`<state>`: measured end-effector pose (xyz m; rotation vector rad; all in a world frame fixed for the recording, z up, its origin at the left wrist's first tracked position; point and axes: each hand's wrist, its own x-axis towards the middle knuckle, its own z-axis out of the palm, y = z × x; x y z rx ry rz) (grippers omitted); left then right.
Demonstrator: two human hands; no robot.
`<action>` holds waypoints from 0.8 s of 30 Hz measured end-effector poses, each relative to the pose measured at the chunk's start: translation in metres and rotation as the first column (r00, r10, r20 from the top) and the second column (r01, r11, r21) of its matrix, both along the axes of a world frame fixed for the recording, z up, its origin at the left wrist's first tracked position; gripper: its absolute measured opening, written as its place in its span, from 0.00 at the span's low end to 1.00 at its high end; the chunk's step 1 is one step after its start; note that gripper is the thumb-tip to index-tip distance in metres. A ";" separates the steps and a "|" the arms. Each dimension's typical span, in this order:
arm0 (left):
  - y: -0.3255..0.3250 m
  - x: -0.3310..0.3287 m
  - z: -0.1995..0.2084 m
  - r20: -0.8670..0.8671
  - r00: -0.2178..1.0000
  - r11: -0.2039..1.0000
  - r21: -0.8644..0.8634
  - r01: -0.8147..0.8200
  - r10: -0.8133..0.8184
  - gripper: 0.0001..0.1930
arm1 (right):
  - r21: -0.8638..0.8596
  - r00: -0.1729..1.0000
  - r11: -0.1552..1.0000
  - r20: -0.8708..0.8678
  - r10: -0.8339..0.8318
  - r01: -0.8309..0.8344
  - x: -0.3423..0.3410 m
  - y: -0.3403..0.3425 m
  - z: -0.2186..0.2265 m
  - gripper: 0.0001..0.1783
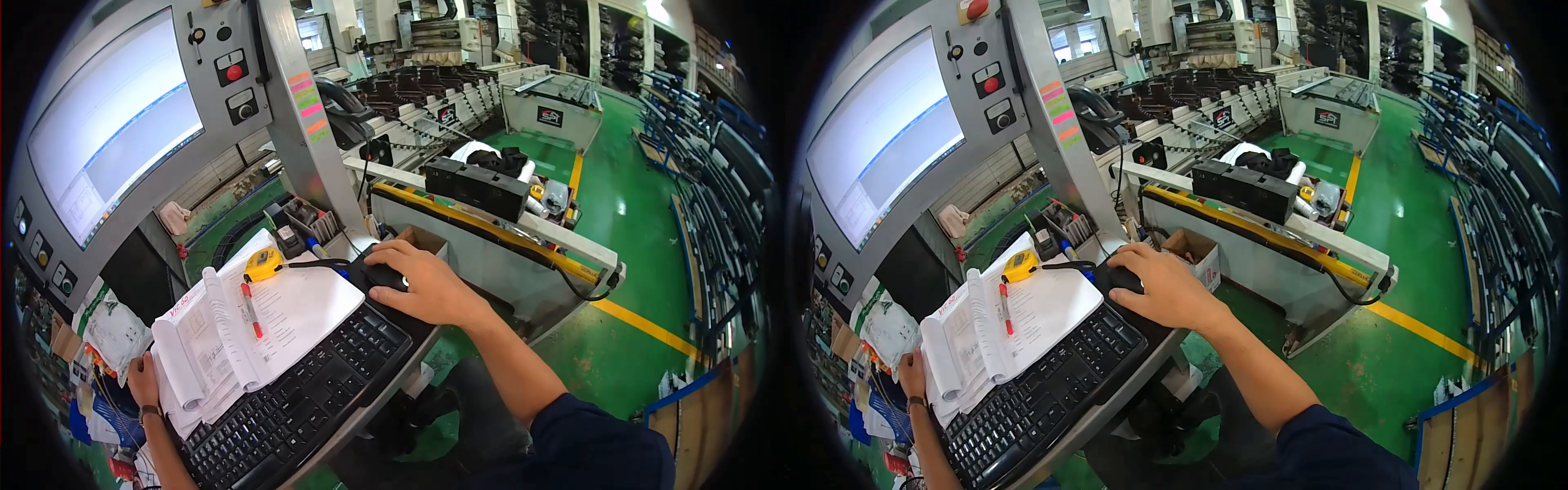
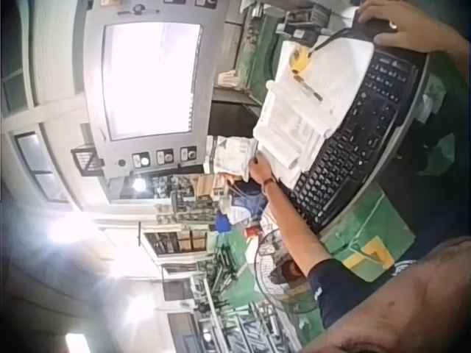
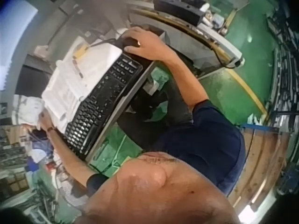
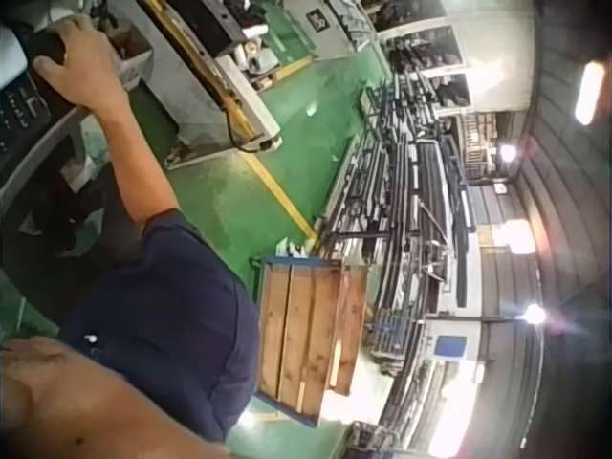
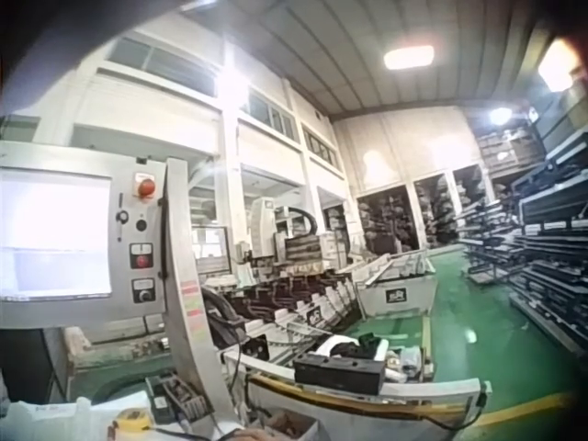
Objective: The person operates a control console computer using a computer mouse to navigate software and drawings on the monitor.
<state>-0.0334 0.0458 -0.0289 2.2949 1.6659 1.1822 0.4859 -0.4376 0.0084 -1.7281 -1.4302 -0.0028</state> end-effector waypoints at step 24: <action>0.000 0.000 0.002 -0.018 1.000 1.000 -0.008 -0.011 0.011 0.25 | 0.071 0.998 0.997 0.059 -0.026 0.022 0.000 0.002 -0.004 0.27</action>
